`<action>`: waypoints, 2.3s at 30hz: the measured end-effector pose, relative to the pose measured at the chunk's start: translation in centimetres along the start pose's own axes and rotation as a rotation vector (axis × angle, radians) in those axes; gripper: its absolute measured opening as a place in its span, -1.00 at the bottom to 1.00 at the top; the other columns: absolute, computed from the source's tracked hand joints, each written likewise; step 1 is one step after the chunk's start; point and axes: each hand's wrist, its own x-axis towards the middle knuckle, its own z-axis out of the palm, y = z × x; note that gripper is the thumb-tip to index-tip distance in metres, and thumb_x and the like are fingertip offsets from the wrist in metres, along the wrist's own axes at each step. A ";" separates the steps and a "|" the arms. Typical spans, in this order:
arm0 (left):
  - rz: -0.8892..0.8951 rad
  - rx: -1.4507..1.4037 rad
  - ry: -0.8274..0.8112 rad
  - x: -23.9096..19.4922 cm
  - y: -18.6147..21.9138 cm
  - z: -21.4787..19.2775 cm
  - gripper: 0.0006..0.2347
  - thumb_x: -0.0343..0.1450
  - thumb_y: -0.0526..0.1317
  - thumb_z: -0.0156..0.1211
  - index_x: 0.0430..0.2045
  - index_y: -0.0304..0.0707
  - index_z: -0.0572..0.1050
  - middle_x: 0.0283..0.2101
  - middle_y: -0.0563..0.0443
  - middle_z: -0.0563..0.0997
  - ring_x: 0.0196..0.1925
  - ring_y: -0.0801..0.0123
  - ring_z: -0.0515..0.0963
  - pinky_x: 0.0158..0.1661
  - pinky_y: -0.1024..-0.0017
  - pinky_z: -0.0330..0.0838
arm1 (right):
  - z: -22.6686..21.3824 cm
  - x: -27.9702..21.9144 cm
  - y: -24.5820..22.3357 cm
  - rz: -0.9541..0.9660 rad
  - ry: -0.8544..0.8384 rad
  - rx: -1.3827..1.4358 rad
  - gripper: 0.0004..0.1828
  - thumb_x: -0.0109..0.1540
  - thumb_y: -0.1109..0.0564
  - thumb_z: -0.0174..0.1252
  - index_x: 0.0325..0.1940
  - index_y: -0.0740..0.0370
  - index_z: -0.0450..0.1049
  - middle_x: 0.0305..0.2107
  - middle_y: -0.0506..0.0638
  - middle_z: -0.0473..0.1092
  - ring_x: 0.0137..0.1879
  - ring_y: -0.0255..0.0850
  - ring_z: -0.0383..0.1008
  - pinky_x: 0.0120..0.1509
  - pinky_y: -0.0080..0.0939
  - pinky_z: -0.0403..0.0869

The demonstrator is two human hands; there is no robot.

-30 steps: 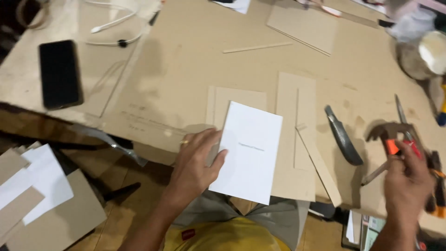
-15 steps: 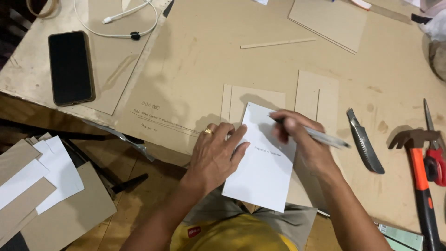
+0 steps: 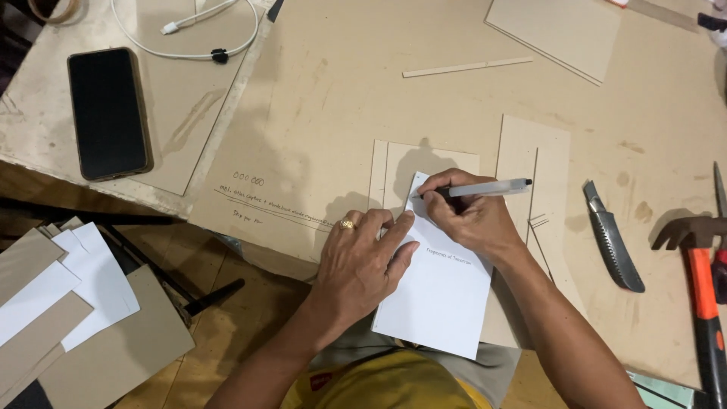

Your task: The person marks a white book cover with a marker, aligns it with wooden strips, and uses a utility knife to cut the cover along the edges. The person handles the book and strips repeatedly to ensure alignment before cutting.

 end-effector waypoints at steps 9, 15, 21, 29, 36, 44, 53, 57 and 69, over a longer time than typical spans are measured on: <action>-0.003 -0.005 0.006 0.3 0.2 -0.4 -0.75 0.48 -0.08 0.13 -0.09 -0.14 0.62 -0.30 -0.09 0.51 -0.28 0.07 0.60 -0.39 0.24 0.48 | 0.0 0.2 1.2 0.000 -0.057 -0.050 -0.88 0.16 0.27 0.20 -0.25 0.34 0.60 -0.79 0.00 0.31 -0.61 -0.38 0.20 -0.49 -0.38 0.27; 0.010 0.013 0.020 0.2 0.3 -0.2 -0.76 0.48 -0.08 0.14 -0.10 -0.16 0.63 -0.31 -0.09 0.51 -0.29 0.08 0.59 -0.40 0.26 0.47 | 0.2 0.5 0.9 -0.024 -0.071 -0.055 -0.89 0.17 0.28 0.20 -0.26 0.35 0.60 -0.82 0.03 0.31 -0.65 -0.36 0.22 -0.51 -0.38 0.27; -0.001 0.007 0.017 0.1 0.3 -0.2 -0.76 0.48 -0.08 0.14 -0.10 -0.15 0.63 -0.29 -0.08 0.51 -0.27 0.10 0.59 -0.39 0.28 0.46 | 0.2 0.3 0.9 -0.005 -0.066 -0.049 -0.89 0.16 0.28 0.20 -0.27 0.32 0.61 -0.83 -0.01 0.29 -0.65 -0.37 0.20 -0.51 -0.39 0.28; -0.011 -0.012 -0.014 0.0 0.2 -0.2 -0.75 0.49 -0.09 0.13 -0.06 -0.15 0.62 -0.29 -0.09 0.51 -0.26 0.09 0.59 -0.39 0.27 0.46 | 0.2 0.3 1.1 -0.014 -0.086 -0.052 -0.90 0.14 0.28 0.21 -0.33 0.31 0.63 -0.86 0.02 0.30 -0.69 -0.35 0.19 -0.54 -0.39 0.28; -0.043 -0.183 0.000 -1.6 1.2 -2.3 -0.71 0.45 -0.12 0.17 0.01 -0.18 0.58 -0.20 -0.11 0.53 -0.14 0.00 0.60 -0.29 0.16 0.49 | -0.6 -0.1 1.3 0.059 0.058 0.106 -0.87 0.21 0.34 0.13 -0.21 0.37 0.58 -0.71 0.06 0.36 -0.60 -0.35 0.21 -0.51 -0.36 0.31; -0.538 -0.520 0.005 -11.6 5.3 -3.0 -0.76 0.35 -0.02 0.39 -0.48 -0.15 0.51 -0.60 0.16 0.54 -0.60 0.53 0.45 -0.58 0.52 0.40 | -4.6 -6.0 -2.5 0.196 0.300 -0.010 -0.81 0.40 0.10 0.12 -0.05 0.29 0.51 -0.47 0.04 0.45 -0.52 -0.35 0.26 -0.41 -0.42 0.29; -0.759 -0.586 -0.103 -10.7 8.4 -2.2 -0.62 0.45 0.08 0.11 -0.74 -0.10 0.53 -0.60 0.09 0.69 -0.66 0.52 0.56 -0.64 0.53 0.40 | -3.4 -23.0 -3.1 0.228 0.271 -0.313 -0.54 0.27 -0.12 0.09 0.05 0.25 0.57 -0.02 0.17 0.58 0.11 -0.04 0.60 0.14 -0.13 0.61; -0.514 -0.405 0.119 -10.1 9.2 -2.2 -0.56 0.46 -0.07 0.25 -0.86 -0.05 0.24 -0.78 0.28 0.31 -0.69 0.57 0.22 -0.56 0.48 0.11 | -3.6 -28.6 -2.8 0.197 0.359 -0.283 -0.61 0.26 -0.05 0.13 0.04 0.21 0.60 -0.08 0.14 0.62 -0.02 -0.11 0.67 0.04 -0.20 0.66; -0.731 -0.584 0.141 -1.1 10.5 -1.3 -0.64 0.42 -0.11 0.06 0.11 -0.12 0.36 -0.04 -0.02 0.73 -0.18 0.27 0.74 -0.26 0.34 0.66 | -5.4 -34.6 -0.7 0.838 0.633 0.069 -0.58 0.24 -0.03 0.17 0.08 0.20 0.64 0.09 0.10 0.56 0.15 -0.03 0.56 0.13 -0.01 0.60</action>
